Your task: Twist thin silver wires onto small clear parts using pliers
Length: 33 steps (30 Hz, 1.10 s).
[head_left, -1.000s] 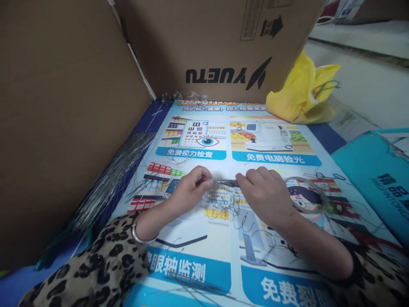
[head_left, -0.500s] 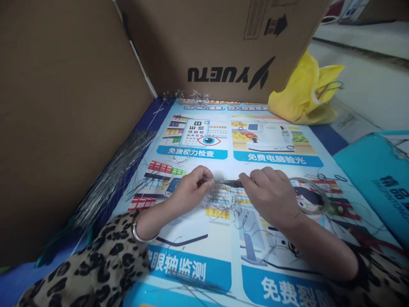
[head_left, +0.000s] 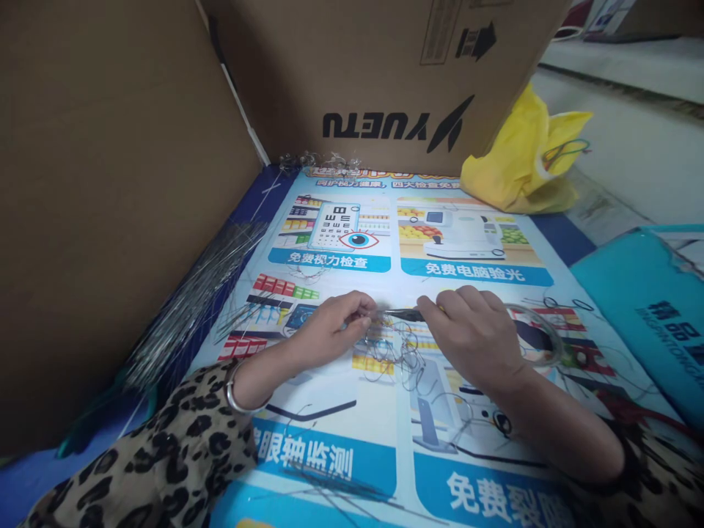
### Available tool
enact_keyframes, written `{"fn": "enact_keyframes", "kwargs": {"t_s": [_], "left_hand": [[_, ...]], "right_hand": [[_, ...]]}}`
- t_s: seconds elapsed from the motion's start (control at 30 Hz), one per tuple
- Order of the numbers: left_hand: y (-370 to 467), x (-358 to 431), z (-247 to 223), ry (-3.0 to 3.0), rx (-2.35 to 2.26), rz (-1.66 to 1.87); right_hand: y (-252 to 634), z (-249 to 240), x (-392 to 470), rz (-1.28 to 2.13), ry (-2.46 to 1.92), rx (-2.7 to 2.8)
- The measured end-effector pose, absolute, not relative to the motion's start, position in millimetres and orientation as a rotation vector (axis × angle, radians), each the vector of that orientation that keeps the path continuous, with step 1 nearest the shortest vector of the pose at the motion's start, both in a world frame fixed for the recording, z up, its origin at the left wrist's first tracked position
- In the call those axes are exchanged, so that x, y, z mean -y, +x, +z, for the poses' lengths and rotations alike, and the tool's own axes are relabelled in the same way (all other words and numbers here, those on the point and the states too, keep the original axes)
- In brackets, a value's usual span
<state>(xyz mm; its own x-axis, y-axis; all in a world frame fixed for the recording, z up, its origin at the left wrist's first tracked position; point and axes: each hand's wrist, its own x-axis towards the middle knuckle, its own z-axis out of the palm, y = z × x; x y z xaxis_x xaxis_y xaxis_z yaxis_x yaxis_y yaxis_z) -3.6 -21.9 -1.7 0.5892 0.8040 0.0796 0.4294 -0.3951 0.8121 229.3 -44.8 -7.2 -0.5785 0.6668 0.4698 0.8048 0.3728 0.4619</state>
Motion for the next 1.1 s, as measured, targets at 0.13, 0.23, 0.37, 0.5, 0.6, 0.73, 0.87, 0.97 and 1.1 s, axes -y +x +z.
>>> {"fn": "enact_keyframes", "kwargs": {"t_s": [0.13, 0.23, 0.37, 0.5, 0.6, 0.73, 0.87, 0.97, 1.1], "left_hand": [[-7, 21, 1, 2.101, -0.85, 0.589], [-7, 21, 1, 2.225, -0.882, 0.508], [-5, 23, -2, 2.309, -0.972, 0.479], [-6, 21, -7, 2.35, -0.966, 0.505], [-7, 20, -9, 2.374, -0.921, 0.526], [-7, 17, -10, 2.384, -0.825, 0.603], [-8, 15, -11, 2.382, -0.697, 0.667], [-10, 14, -10, 2.39, -0.682, 0.642], [-14, 14, -7, 2.423, -0.669, 0.55]], "right_hand": [[231, -7, 46, -1.008, -1.306, 2.434], [232, -6, 45, -1.007, -1.299, 2.439], [232, -5, 45, -0.999, -1.299, 2.434], [232, -5, 45, -0.989, -1.312, 2.433], [232, -6, 45, -0.98, -1.319, 2.427], [231, -7, 45, -0.951, -1.323, 2.425], [231, -7, 45, -0.91, -1.334, 2.431], [231, -7, 45, -0.874, -1.338, 2.433], [230, -8, 45, -0.849, -1.352, 2.439]]}}
